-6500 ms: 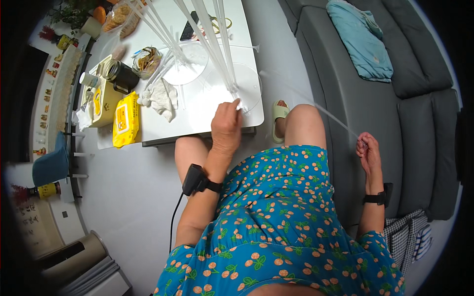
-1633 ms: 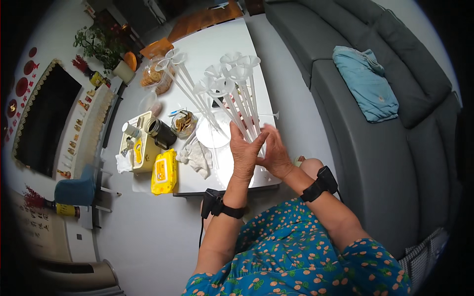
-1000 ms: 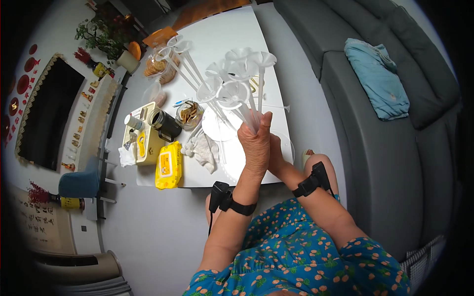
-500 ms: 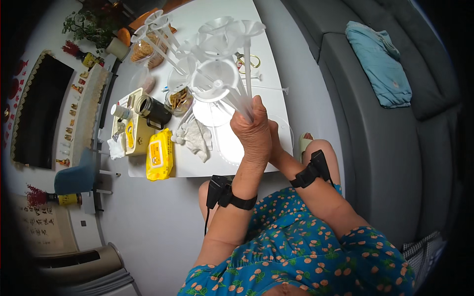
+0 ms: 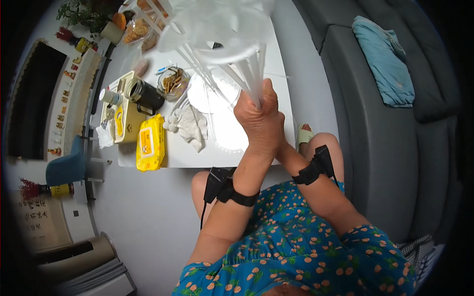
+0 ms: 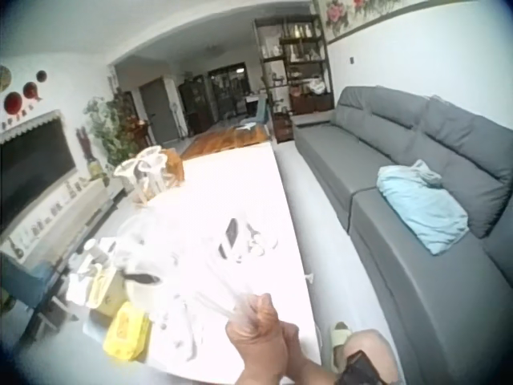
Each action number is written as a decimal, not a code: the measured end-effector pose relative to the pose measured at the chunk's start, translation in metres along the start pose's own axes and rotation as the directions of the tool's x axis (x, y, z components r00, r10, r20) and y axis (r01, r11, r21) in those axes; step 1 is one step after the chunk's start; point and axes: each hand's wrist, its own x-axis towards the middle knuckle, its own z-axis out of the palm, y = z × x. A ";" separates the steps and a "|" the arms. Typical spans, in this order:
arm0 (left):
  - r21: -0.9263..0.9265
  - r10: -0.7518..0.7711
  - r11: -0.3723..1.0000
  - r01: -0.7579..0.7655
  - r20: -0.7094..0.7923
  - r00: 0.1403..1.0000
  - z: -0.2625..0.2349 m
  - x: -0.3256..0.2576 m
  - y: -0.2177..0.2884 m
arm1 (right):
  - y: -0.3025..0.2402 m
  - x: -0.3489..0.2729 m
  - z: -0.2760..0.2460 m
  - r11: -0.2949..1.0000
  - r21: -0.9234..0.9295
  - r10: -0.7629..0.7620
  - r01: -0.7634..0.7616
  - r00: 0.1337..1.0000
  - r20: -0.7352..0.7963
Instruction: Assembling plastic balloon stands by inserting rods into base plates and connecting the components.
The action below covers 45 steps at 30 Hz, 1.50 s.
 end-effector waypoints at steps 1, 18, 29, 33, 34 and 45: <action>0.072 0.102 0.992 -0.102 0.016 0.995 0.000 0.003 -0.007 | 0.001 0.008 0.002 0.985 -0.127 -0.119 0.120 0.993 0.011; -0.198 -0.409 0.860 0.470 0.283 0.868 -0.054 -0.059 0.043 | -0.057 -0.072 -0.011 0.935 -0.352 0.096 -0.055 0.990 0.100; -0.129 -0.390 0.834 0.537 0.550 0.738 -0.102 -0.157 0.007 | -0.080 -0.165 -0.093 0.910 -0.413 0.128 -0.046 0.976 0.174; -0.178 -0.448 0.810 0.558 0.428 0.785 -0.128 -0.184 0.008 | -0.077 -0.199 -0.125 0.943 -0.330 0.118 -0.028 0.960 0.254; -0.162 -0.457 0.814 0.558 0.414 0.787 -0.136 -0.190 0.008 | -0.089 -0.210 -0.131 0.927 -0.361 0.190 -0.104 0.959 0.211; 0.176 -0.543 0.797 0.577 0.627 0.559 -0.215 -0.215 0.062 | -0.171 -0.317 -0.318 0.586 -0.431 0.789 -0.686 0.603 0.113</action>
